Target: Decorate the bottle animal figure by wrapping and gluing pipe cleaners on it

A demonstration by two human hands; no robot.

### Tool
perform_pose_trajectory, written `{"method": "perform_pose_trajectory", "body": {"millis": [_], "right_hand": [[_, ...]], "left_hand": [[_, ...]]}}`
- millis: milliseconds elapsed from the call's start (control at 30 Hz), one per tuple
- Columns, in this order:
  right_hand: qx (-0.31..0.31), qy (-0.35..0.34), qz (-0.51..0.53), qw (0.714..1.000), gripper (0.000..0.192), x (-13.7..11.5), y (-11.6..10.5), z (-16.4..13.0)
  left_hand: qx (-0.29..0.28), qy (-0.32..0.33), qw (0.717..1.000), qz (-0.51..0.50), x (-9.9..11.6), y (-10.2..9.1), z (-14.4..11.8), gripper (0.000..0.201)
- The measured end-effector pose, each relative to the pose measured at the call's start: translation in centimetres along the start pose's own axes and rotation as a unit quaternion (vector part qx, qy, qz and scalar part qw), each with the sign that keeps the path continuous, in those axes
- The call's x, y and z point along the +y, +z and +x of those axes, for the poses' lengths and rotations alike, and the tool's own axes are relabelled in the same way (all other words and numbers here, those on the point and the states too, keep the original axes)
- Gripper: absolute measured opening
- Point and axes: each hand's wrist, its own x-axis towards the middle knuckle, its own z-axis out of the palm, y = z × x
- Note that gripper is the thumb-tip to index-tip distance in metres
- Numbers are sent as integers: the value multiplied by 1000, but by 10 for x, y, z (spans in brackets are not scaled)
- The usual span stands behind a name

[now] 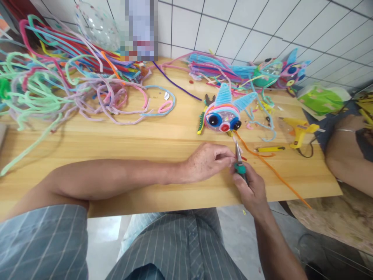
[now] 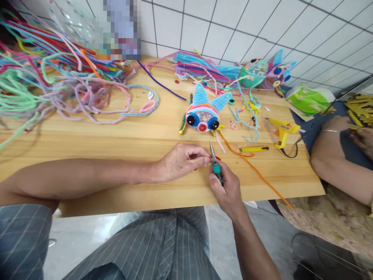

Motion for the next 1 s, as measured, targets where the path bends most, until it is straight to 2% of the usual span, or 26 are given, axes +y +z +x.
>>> {"method": "perform_pose_trajectory", "body": {"millis": [200,267,333,400,433,467,533,567,633,700,767,833,900,1000], "right_hand": [[52,-19,-78,995,27,7,1,-8],[91,3,-58,994,30,11,-11,-7],[147,43,7,988,30,16,-30,5],[169,84,80,979,29,20,-55,29],[166,113,84,976,28,21,-67,45],[126,151,69,978,30,22,-78,63],[96,173,47,979,28,24,-93,103],[81,178,20,980,22,24,-96,122],[37,170,-149,973,14,26,-94,158],[27,124,-266,955,13,26,-85,188],[11,82,-321,944,12,23,-75,208],[14,56,-337,940,14,17,-70,216],[61,49,-316,946,19,8,-72,210],[132,66,-241,959,31,-8,-86,174]], "left_hand": [[-19,-10,999,24,3,-1,-1,18],[-21,-8,999,37,2,-2,0,17],[-13,-17,999,46,-1,-2,1,15],[-12,-36,999,38,-6,-1,2,13],[-17,-46,998,28,-8,-1,3,13],[-23,-54,998,16,-10,0,3,13],[-34,-68,997,-8,-13,1,3,13],[-37,-75,996,-19,-14,1,3,13],[-40,-90,994,-37,-15,0,3,12],[-43,-101,993,-47,-15,-1,3,11],[-41,-106,992,-50,-14,-2,4,9],[-37,-110,992,-59,-14,-2,5,9],[-31,-112,990,-76,-14,-3,6,9],[-23,-111,987,-109,-16,-2,8,11]]}}
